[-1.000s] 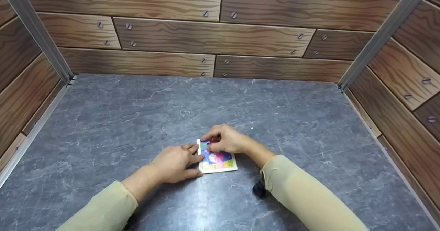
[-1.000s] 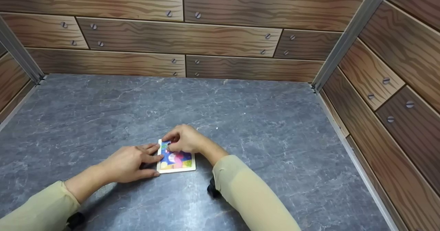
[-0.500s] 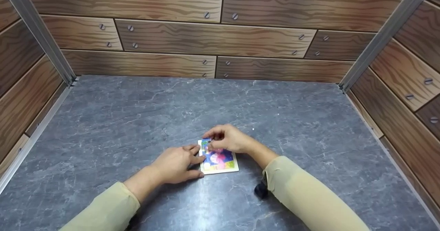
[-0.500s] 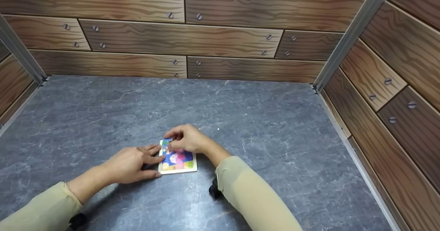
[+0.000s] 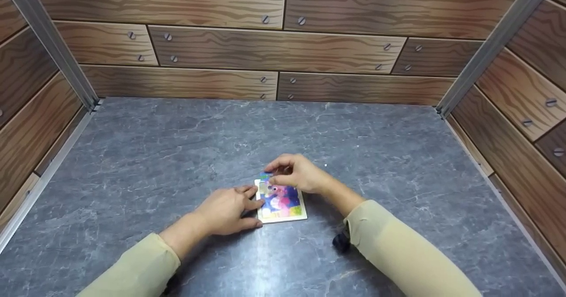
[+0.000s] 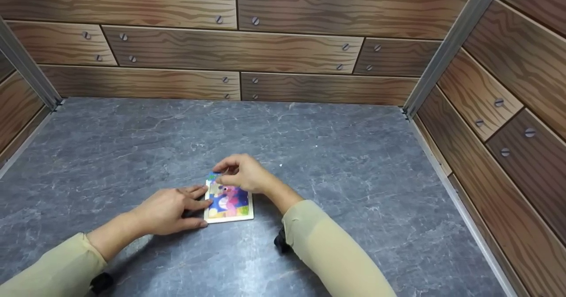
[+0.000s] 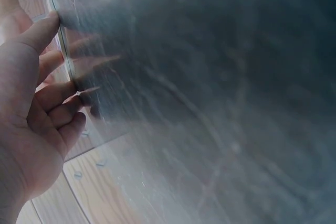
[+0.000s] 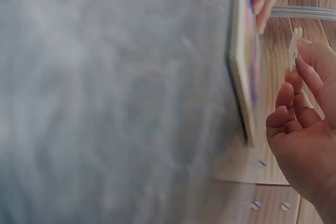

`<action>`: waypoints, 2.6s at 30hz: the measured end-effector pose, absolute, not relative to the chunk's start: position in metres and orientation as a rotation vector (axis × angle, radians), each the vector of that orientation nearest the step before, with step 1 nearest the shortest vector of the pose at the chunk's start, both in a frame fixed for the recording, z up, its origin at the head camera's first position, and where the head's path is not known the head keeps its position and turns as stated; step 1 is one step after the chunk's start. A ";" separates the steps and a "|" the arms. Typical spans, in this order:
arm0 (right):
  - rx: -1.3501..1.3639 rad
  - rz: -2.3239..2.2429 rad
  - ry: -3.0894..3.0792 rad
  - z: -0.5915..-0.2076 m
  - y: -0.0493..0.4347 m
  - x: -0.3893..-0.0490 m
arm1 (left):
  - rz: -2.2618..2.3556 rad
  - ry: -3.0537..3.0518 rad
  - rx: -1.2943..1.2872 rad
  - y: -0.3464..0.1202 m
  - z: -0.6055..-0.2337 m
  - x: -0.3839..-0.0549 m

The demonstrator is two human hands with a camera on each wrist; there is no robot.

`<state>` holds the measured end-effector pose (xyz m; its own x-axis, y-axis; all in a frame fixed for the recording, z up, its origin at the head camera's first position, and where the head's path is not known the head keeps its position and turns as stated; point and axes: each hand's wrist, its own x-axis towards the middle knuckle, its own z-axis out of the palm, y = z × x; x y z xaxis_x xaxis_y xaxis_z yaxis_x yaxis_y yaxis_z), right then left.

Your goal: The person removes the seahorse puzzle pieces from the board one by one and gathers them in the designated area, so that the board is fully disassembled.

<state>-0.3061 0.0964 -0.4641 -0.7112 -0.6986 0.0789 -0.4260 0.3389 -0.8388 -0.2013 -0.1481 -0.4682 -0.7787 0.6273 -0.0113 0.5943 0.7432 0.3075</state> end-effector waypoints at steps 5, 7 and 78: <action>-1.010 -1.326 2.382 -0.453 0.109 -0.310 | 0.435 2.822 0.990 -0.148 -0.469 -0.202; -1.001 -1.325 2.404 -0.450 0.116 -0.313 | 0.434 2.824 0.999 -0.149 -0.469 -0.202; -0.643 -1.306 2.674 -0.473 0.202 -0.346 | 0.461 2.813 1.058 -0.147 -0.466 -0.203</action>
<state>-0.3459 0.2022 -0.4734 -0.9064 -0.4114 0.0955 -0.3283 0.5441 -0.7721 -0.2032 -0.1467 -0.4660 -0.7535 0.6573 0.0118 0.6267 0.7127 0.3151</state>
